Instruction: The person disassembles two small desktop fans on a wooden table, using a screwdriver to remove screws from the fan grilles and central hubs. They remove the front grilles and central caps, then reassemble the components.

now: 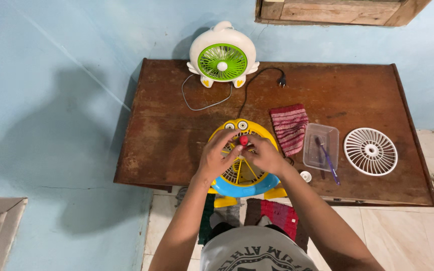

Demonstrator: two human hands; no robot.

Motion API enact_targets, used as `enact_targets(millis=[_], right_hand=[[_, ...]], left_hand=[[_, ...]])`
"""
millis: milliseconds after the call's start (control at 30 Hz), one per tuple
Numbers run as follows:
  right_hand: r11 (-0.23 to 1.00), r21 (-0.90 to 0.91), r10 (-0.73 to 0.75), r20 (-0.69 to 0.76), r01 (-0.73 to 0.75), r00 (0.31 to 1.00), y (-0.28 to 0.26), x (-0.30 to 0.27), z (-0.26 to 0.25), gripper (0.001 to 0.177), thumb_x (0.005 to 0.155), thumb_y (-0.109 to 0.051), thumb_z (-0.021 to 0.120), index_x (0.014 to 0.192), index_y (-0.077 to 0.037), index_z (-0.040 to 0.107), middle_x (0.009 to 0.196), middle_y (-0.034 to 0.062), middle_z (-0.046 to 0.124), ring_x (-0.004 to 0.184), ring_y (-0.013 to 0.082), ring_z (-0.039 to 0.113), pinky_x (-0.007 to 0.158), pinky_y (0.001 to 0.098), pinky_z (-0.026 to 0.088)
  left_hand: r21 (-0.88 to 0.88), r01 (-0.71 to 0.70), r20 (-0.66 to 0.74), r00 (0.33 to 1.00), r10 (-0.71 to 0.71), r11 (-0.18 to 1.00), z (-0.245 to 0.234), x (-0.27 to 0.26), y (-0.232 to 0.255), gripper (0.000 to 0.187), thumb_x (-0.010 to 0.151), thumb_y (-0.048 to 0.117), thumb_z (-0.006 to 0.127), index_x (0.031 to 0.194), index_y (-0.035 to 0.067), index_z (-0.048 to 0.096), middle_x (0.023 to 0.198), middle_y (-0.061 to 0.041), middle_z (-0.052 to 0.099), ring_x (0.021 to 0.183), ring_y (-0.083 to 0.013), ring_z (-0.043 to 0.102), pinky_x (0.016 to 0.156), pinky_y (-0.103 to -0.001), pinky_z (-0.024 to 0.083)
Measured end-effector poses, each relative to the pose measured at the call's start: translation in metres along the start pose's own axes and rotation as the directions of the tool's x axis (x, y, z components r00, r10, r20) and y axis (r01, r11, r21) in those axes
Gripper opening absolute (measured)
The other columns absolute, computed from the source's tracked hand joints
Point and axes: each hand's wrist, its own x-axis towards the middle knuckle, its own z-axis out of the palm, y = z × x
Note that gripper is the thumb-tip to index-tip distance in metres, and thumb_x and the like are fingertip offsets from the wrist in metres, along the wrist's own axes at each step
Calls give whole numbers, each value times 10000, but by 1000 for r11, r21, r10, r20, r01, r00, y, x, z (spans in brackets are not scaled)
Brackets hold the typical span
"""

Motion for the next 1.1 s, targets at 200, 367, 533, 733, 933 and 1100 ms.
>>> enact_targets(millis=[200,367,533,733,933,1100], right_hand=[[964,234,128,4,-125,992,8,-2,-3,249,926,-72,705,1168,-24,666,1033,74,746,964,143,736,847,321,611],[927,347,167,-31,-146,986,19,-5,-3,225,950,-42,699,1172,-18,669,1045,56,723,983,126,700,863,307,589],[920,369,183,-106,-133,977,23,-7,-6,270,932,-51,705,1198,-25,666,1125,34,733,1053,123,691,923,307,580],[882,464,184,-189,-77,965,32,-13,-12,244,941,-35,708,1178,-5,661,1127,50,734,1068,134,683,960,323,560],[819,571,268,-292,-57,918,41,-19,-26,225,947,-36,707,1164,-1,660,1101,73,740,1040,150,694,957,330,554],[630,776,390,-344,24,854,50,-34,-34,138,955,-53,680,1088,-26,655,1082,73,745,1007,158,709,940,347,592]], left_hand=[[168,97,15,995,-101,981,1,-25,-40,270,936,92,705,1204,56,696,1128,-141,723,1008,-312,726,820,-399,588],[303,88,183,972,-149,949,21,-41,-69,301,889,154,765,1168,55,710,1100,-149,730,994,-347,701,823,-439,571],[246,156,187,961,-204,957,36,-38,-80,378,855,183,787,1196,54,685,1089,-149,722,968,-314,717,813,-429,574],[181,142,151,974,-170,973,39,-36,-74,404,843,177,816,1215,63,706,1058,-145,750,953,-304,729,828,-413,577],[13,218,98,971,-218,976,45,-35,-61,324,887,114,788,1196,38,730,1024,-142,781,907,-227,774,780,-327,600],[-225,348,191,932,-309,910,53,-30,-53,262,956,60,710,1208,-9,710,1024,-120,804,914,-144,782,805,-277,610]])
